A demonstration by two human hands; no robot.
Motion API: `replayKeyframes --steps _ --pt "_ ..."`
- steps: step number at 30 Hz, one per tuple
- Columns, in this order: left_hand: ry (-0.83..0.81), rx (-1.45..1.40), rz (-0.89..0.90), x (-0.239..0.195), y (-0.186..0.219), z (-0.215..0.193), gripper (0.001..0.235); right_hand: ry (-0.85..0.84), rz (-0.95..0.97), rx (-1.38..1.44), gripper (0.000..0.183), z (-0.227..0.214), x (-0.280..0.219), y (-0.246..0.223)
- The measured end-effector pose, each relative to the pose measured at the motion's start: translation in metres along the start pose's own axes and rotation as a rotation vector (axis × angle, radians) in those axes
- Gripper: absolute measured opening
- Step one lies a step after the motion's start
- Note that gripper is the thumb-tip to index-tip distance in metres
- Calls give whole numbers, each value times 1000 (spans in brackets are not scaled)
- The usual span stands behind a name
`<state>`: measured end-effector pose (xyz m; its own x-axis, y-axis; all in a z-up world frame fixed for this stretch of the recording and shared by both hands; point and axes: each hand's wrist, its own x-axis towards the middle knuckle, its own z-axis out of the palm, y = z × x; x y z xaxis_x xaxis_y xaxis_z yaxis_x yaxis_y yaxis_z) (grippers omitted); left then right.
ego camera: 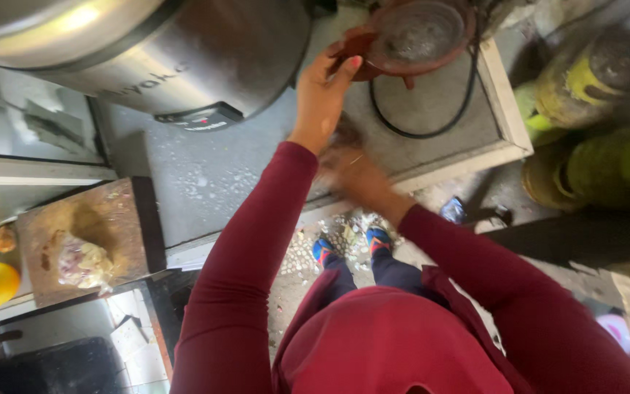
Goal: The person cleans various kitchen surfaces using a spray bottle and cloths. They wipe down a countertop, a wooden cutting board, and a stovetop area, moving items like a strainer and a pot to access the surfaces.
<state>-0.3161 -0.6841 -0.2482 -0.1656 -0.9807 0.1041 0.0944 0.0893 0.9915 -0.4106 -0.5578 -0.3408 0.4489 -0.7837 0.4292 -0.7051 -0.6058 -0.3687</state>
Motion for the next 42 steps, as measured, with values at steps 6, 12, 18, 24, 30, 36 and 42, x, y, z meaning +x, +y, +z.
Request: replayKeyframes --steps 6,12,18,24,30,36,42 --pt "84 -9 3 -26 -4 -5 41 128 248 -339 37 -108 -66 143" --pt "179 -143 -24 -65 4 -50 41 152 383 -386 34 -52 -56 94" --pt "230 -280 -100 -74 -20 -50 40 78 37 44 32 24 -37 -23" --pt "217 -174 -37 -77 -58 -28 42 23 290 -269 31 -92 -73 92" --pt "291 -223 -66 -84 -58 -52 42 88 337 -336 30 -60 -66 77" --pt "280 -239 -103 -63 -56 -43 45 34 42 213 30 69 -28 -58" --pt "260 -217 -119 -71 -63 -39 48 -135 161 -86 28 37 -53 1"
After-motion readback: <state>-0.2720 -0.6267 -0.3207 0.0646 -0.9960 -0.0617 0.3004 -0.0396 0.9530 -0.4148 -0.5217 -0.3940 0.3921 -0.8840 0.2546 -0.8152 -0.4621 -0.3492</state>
